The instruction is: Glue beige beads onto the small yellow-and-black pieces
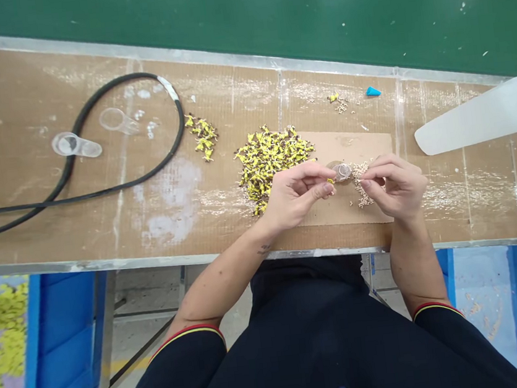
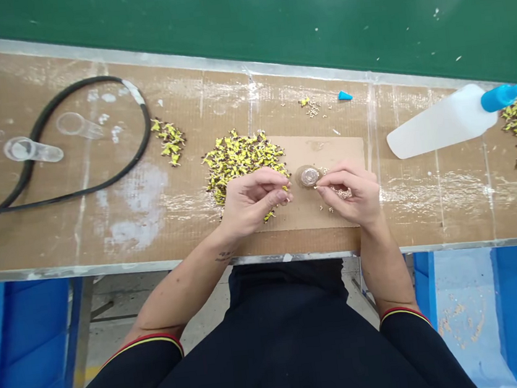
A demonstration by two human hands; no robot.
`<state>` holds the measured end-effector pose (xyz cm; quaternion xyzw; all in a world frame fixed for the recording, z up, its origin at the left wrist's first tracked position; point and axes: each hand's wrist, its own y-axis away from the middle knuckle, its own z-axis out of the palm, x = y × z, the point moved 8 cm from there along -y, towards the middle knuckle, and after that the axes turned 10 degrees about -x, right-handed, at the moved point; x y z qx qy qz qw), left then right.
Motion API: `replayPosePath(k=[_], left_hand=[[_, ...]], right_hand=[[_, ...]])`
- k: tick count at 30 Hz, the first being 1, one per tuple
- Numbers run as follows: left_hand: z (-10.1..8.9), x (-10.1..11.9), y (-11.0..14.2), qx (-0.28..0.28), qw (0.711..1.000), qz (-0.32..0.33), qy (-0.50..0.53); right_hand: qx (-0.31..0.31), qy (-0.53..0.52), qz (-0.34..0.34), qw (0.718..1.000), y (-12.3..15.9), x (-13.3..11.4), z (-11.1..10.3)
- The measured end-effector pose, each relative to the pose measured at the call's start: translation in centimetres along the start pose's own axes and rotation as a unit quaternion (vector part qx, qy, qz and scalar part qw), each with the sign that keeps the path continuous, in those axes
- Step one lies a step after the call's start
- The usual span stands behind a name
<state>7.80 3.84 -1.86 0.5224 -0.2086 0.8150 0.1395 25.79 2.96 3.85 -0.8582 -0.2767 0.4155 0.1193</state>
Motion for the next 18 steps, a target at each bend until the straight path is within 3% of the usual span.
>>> replayPosePath(k=[8, 14, 18], left_hand=[[0.52, -0.83, 0.17, -0.005, 0.998, -0.025, 0.058], [0.29, -0.18, 0.09, 0.000, 0.999, 0.010, -0.033], [0.31, -0.82, 0.22, -0.001, 0.999, -0.018, -0.031]], right_hand=[[-0.003, -0.038, -0.018, 0.999, 0.11, -0.36, 0.49], [-0.009, -0.047, -0.026, 0.999, 0.18, -0.35, 0.88], [-0.006, -0.035, -0.014, 0.999, 0.25, -0.18, 0.82]])
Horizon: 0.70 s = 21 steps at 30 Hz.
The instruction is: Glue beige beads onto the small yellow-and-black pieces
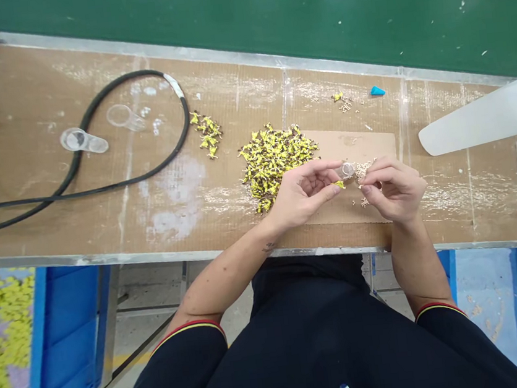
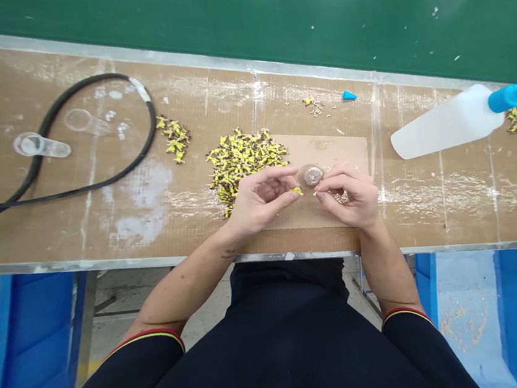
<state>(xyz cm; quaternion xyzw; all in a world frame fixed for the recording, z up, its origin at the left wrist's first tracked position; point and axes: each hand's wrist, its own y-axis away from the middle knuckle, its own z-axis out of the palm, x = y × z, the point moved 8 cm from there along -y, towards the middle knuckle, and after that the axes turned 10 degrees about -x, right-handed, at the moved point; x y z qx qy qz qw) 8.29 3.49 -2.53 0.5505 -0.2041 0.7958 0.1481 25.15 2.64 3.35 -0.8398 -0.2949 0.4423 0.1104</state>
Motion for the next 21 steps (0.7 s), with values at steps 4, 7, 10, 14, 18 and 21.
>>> replayPosePath(k=[4, 7, 10, 14, 18, 21], left_hand=[[0.0, -0.3, 0.1, 0.010, 1.000, -0.005, -0.005], [0.0, 0.2, 0.2, 0.029, 0.999, 0.020, -0.039], [0.3, 0.4, 0.4, 0.026, 0.998, 0.033, -0.053], [0.6, 1.2, 0.6, 0.013, 0.989, 0.058, -0.136], [0.4, 1.8, 0.8, 0.026, 0.978, 0.097, -0.180], [0.4, 1.9, 1.0, 0.034, 0.977, 0.131, -0.165]], right_hand=[[-0.001, -0.009, -0.023, 1.000, -0.1, -0.5, 0.1], [-0.011, -0.024, -0.032, 0.999, -0.3, -0.9, 0.6], [-0.024, -0.030, -0.024, 0.999, -0.4, -1.0, 1.2], [-0.032, -0.035, -0.010, 0.999, -0.4, -0.9, 1.6], [-0.036, -0.039, 0.004, 0.999, -0.4, -0.6, 1.9], [-0.038, -0.050, 0.012, 0.998, -0.3, -0.4, 2.1]])
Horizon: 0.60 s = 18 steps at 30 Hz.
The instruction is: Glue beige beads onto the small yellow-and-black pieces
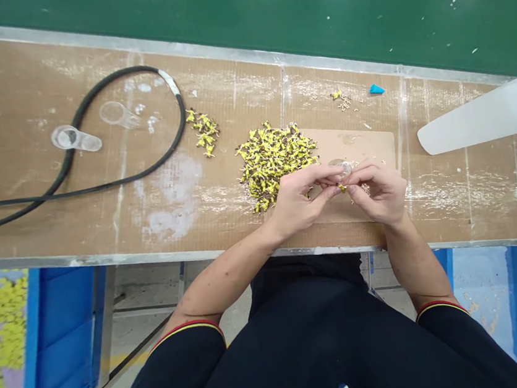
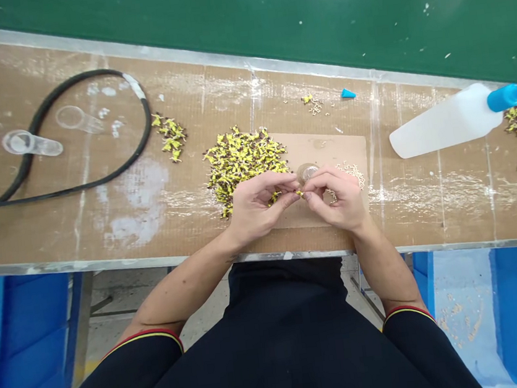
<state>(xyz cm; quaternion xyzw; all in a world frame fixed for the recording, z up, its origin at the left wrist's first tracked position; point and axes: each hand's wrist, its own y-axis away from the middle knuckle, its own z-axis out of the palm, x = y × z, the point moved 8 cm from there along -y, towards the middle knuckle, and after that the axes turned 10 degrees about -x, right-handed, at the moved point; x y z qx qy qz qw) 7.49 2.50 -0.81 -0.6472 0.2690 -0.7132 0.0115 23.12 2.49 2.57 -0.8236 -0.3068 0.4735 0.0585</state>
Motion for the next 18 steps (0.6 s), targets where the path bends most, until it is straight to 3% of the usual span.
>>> replayPosePath(k=[12, 18], left_hand=[[0.3, 0.6, 0.2, 0.011, 0.999, 0.032, 0.008], [0.2, 1.0, 0.3, 0.020, 0.996, 0.065, -0.060]], right_hand=[[0.011, -0.010, 0.003, 1.000, -0.3, -0.2, 0.4], [0.011, -0.012, 0.004, 1.000, -0.3, -0.3, 0.4]])
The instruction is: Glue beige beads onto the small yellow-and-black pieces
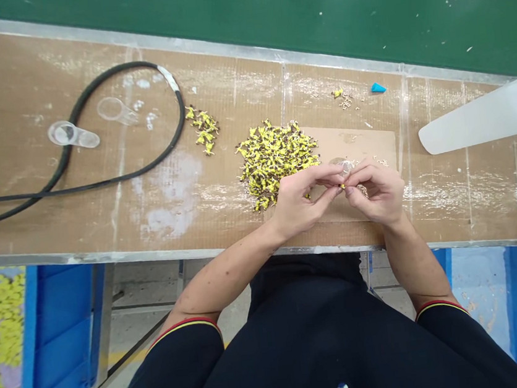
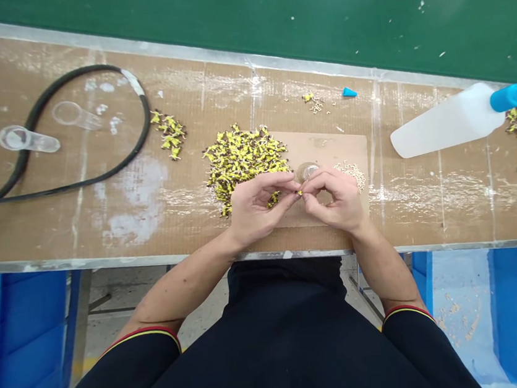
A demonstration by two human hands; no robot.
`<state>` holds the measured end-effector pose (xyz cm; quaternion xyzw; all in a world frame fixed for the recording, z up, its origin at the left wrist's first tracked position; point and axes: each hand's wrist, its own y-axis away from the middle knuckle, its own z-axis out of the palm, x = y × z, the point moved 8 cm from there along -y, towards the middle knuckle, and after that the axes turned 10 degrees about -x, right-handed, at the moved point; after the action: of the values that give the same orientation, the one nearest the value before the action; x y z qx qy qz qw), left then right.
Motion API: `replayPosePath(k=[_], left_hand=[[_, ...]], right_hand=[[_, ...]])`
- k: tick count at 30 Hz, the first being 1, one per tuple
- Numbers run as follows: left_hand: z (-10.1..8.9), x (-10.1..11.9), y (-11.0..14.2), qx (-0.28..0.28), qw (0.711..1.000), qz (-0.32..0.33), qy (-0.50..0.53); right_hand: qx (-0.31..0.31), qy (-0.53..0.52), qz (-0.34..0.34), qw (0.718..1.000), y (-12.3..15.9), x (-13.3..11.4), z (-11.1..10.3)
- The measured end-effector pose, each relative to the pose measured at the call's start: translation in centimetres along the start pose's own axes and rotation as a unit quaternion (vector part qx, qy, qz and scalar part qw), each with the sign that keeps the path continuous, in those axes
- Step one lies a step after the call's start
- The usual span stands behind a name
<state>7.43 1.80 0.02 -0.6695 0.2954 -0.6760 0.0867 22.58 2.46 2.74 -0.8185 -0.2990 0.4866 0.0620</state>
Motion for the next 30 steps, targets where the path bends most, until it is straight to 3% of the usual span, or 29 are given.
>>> replayPosePath(k=[5, 10, 24, 30], left_hand=[[-0.2, 3.0, -0.2, 0.019, 0.977, 0.118, -0.176], [0.1, 4.2, 0.0, 0.014, 0.958, 0.157, -0.240], [0.2, 4.1, 0.6, 0.024, 0.956, 0.154, -0.248], [-0.1, 2.7, -0.3, 0.002, 0.979, 0.089, -0.182]], right_hand=[[-0.025, -0.032, 0.015, 0.999, -0.1, 0.1, 0.3], [-0.031, -0.066, 0.033, 0.997, -0.1, 0.2, 0.6], [-0.030, -0.096, 0.031, 0.994, 0.1, 0.3, 1.1], [-0.021, -0.194, 0.062, 0.979, 0.7, 1.9, 0.6]])
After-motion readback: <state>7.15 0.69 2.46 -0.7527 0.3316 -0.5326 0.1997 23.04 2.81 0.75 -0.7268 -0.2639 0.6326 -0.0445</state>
